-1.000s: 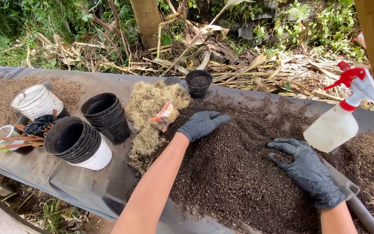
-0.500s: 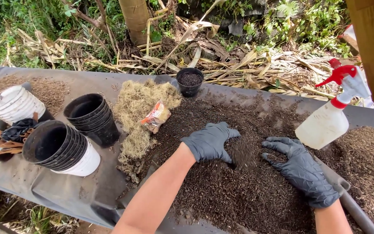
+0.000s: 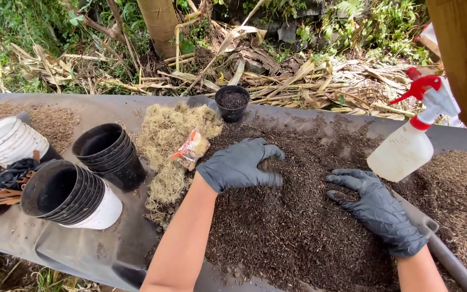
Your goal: Mixing and sifting potting soil on a workbench using hands and a hand trowel.
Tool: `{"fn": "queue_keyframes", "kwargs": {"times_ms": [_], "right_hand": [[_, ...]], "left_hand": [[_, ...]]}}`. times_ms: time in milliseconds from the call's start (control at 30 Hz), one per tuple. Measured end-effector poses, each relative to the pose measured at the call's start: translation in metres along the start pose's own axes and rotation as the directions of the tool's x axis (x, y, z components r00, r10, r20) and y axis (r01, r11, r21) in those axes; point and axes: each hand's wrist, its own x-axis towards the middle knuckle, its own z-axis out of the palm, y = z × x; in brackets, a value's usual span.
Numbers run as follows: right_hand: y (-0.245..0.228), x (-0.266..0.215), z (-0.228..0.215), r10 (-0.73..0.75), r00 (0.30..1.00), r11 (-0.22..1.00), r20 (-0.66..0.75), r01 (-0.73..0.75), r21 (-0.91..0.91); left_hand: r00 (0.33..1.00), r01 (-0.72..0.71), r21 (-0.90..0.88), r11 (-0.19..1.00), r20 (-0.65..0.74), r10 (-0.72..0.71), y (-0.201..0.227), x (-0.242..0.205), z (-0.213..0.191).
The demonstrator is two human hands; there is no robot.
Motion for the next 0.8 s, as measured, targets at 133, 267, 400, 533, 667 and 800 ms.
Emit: {"fn": "queue_keyframes", "kwargs": {"times_ms": [133,267,400,533,667,800], "right_hand": [[0.011,0.001,0.006,-0.009,1.000,1.000,-0.001,0.009,0.022],[-0.016,0.001,-0.002,0.150,0.989,0.988,0.015,-0.151,0.034],[-0.024,0.011,0.002,0.459,0.888,0.887,-0.022,-0.457,0.066],[-0.027,0.025,0.009,0.597,0.801,0.802,-0.044,-0.597,0.007],[-0.098,0.042,-0.013,0.667,0.744,0.744,-0.047,-0.668,-0.005],[-0.035,0.068,0.007,0.618,0.784,0.756,-0.063,-0.615,-0.224]], "left_hand": [[0.981,0.117,-0.013,0.993,0.154,-0.114,0.009,0.003,0.017],[0.965,0.162,0.108,0.981,0.191,-0.180,-0.015,0.029,0.044],[0.963,0.186,0.105,0.977,0.176,-0.203,-0.016,0.027,0.035],[0.987,0.157,0.157,0.975,-0.001,-0.159,-0.054,0.029,0.049],[0.981,0.187,0.067,0.980,-0.058,-0.183,-0.048,0.011,0.029],[0.976,0.211,0.063,0.976,-0.070,-0.206,-0.044,0.000,0.011]]}}
